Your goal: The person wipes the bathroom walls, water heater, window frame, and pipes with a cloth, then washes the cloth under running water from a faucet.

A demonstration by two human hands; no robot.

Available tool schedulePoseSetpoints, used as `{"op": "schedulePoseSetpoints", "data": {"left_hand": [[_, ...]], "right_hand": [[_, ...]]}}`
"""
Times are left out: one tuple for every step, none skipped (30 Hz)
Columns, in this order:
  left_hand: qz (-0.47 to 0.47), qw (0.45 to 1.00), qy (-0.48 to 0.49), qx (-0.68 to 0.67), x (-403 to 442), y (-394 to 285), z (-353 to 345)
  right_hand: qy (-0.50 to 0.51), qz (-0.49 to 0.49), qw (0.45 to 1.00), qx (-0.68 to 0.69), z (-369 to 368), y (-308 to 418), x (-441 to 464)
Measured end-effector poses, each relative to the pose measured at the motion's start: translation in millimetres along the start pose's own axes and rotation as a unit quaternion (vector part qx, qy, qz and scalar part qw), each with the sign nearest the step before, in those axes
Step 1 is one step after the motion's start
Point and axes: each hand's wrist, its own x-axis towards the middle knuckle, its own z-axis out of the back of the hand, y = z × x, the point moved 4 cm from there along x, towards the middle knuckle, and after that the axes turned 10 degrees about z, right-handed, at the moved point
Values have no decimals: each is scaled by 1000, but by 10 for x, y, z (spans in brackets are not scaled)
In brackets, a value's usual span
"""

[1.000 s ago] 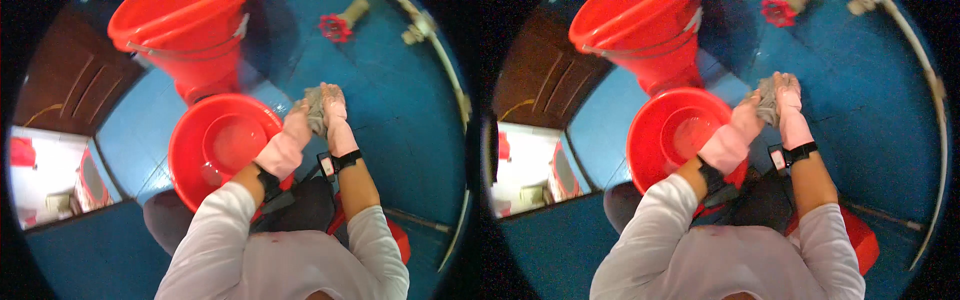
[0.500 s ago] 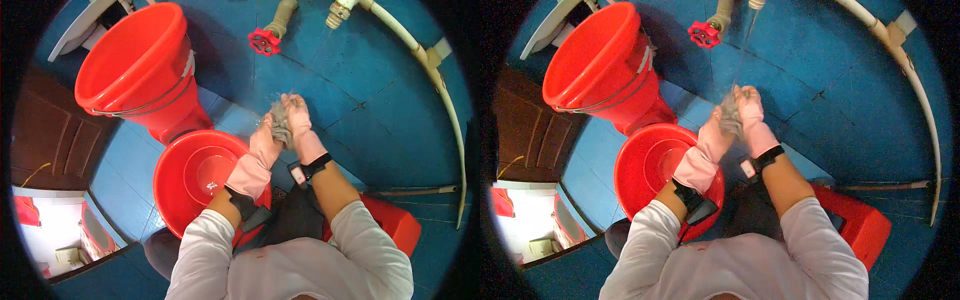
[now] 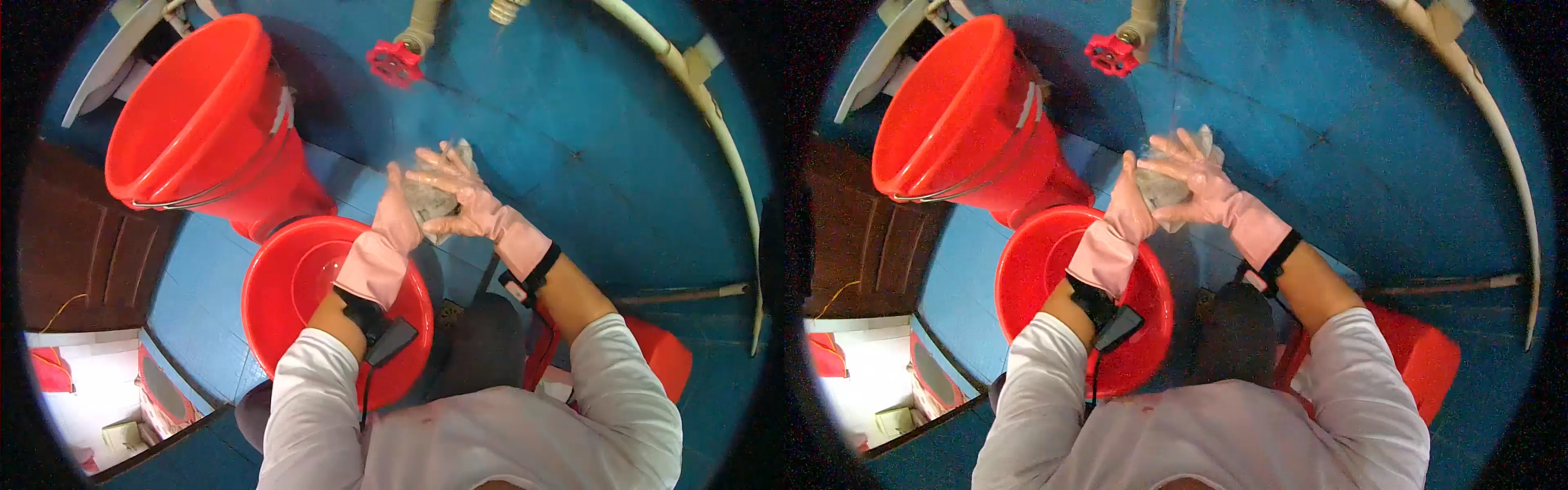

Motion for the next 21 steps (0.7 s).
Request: {"op": "schedulePoseSetpoints", "data": {"left_hand": [[-20,999,26,33,160,22,143],[-35,998,-3,53,213,33,173],[-50,995,-31,75,262,39,183],[-66,991,-61,98,304,36,217],[-82,993,-7,86,363,26,282],[-98,992,46,72,408,13,400],[-113,987,97,57,458,16,516],[-159,980,56,110,519,-12,604],[-202,966,15,162,609,-54,680],[-239,948,-29,209,682,-94,775],[-276,923,-72,259,758,-126,852],[-312,892,-112,308,826,-171,889],[-346,855,-150,356,871,-185,926],[-327,817,-208,428,755,-217,779],[-302,768,-264,500,630,-249,618],[-272,714,-313,564,503,-280,457],[-221,630,-356,653,360,-332,233],[-165,536,-392,730,298,-338,156],[-202,598,-394,668,325,-318,274],[-236,655,-392,601,393,-256,480],[-270,705,-387,529,347,-237,479]], "right_hand": [[-37,4,998,44,-31,-48,-17],[-75,11,993,86,-46,-93,3],[-95,36,990,95,-51,-106,32],[-123,20,985,120,-75,-106,38],[-148,4,978,145,-107,-95,36],[-173,-13,970,172,-145,-89,38],[-210,-25,963,166,-167,-87,44],[-247,-38,955,160,-190,-95,52],[-282,-52,946,153,-221,-101,50],[-302,-107,933,163,-281,-115,60],[-323,-159,917,172,-307,-125,76],[-342,-208,899,178,-281,-87,120],[-357,-251,868,235,-226,-12,152],[-365,-276,853,253,-221,8,185],[-373,-297,836,270,-217,-16,234],[-381,-318,819,289,-231,-59,258],[-338,-312,854,243,-331,-202,259],[-293,-304,885,196,-510,-449,202],[-273,-306,887,212,-603,-661,142],[-254,-307,888,228,-695,-873,84],[-260,-316,859,307,-568,-855,119]]}}
